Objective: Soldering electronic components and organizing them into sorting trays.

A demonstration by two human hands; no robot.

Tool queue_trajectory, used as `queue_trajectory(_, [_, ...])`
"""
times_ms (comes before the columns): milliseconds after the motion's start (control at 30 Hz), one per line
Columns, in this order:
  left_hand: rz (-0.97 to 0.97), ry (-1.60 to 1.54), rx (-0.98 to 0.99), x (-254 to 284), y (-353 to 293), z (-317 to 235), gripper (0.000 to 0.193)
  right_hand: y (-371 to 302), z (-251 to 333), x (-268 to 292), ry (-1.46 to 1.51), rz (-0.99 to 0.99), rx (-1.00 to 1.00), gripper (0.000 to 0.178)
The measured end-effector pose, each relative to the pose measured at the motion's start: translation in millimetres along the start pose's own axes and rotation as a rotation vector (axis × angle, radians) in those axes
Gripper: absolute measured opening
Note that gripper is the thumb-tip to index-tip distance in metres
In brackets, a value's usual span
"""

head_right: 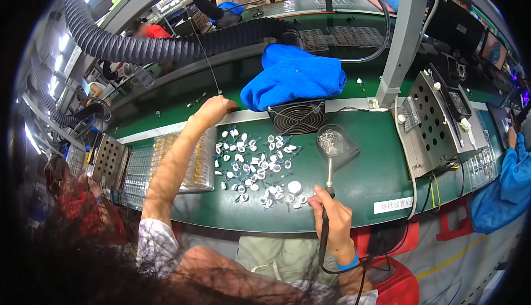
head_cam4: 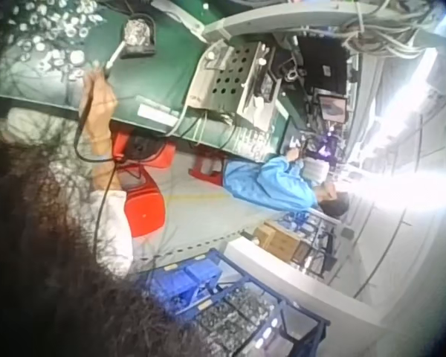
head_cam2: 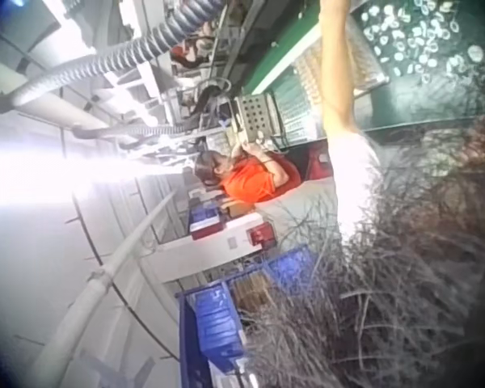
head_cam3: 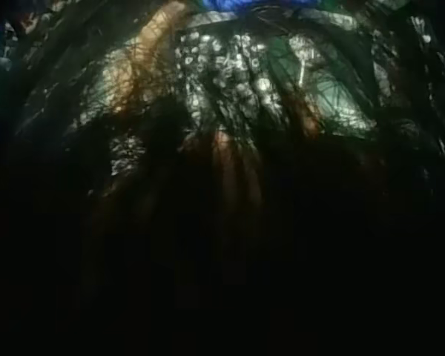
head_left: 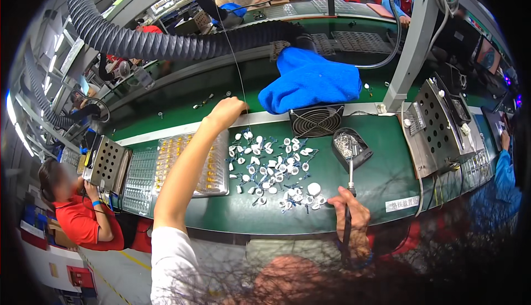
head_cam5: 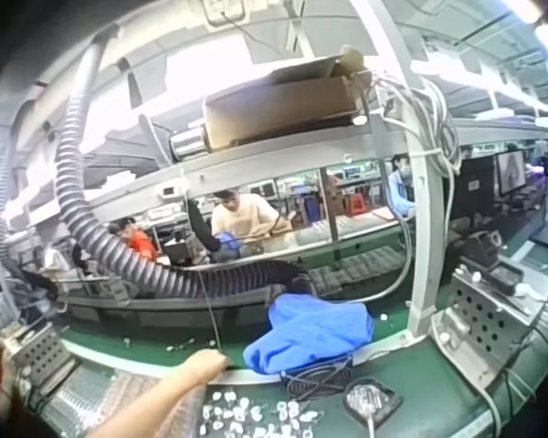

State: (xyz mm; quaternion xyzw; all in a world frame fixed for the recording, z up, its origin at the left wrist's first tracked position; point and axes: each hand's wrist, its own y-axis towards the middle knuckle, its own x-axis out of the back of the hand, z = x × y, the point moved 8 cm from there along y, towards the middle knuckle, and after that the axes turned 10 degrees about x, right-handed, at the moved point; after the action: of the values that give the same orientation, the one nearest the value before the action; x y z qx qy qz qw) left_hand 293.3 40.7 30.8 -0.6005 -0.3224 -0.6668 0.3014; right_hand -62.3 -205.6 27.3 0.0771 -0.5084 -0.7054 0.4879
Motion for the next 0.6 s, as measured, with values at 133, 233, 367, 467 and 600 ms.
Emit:
queue_trajectory(133, [0.057, 0.103, -0.007, -10.0, 12.6, -0.2, 0.020, -0.3, -0.2, 1.1, 0.016, -0.018, -0.007, 0.042])
queue_trajectory(233, [0.049, 0.029, -0.045, -3.9, 12.7, -2.0, 0.013, -2.9, -3.1, 1.8, 0.013, -0.008, -0.058, 0.041])
queue_trajectory(367, [-0.179, -0.511, 0.179, 38.9, -14.5, 23.0, 0.023, -3.4, -1.1, 5.1, 0.013, -0.031, -0.021, 0.040])
queue_trajectory(467, [-0.237, -0.940, 0.303, 59.6, -54.6, 26.9, 0.018, -2.4, -0.2, 6.1, 0.037, -0.060, -0.023, 0.037])
queue_trajectory(600, [-0.276, -1.142, 0.350, 87.9, -117.5, 1.2, 0.015, 2.5, 0.4, 7.5, 0.102, -0.074, -0.053, 0.034])
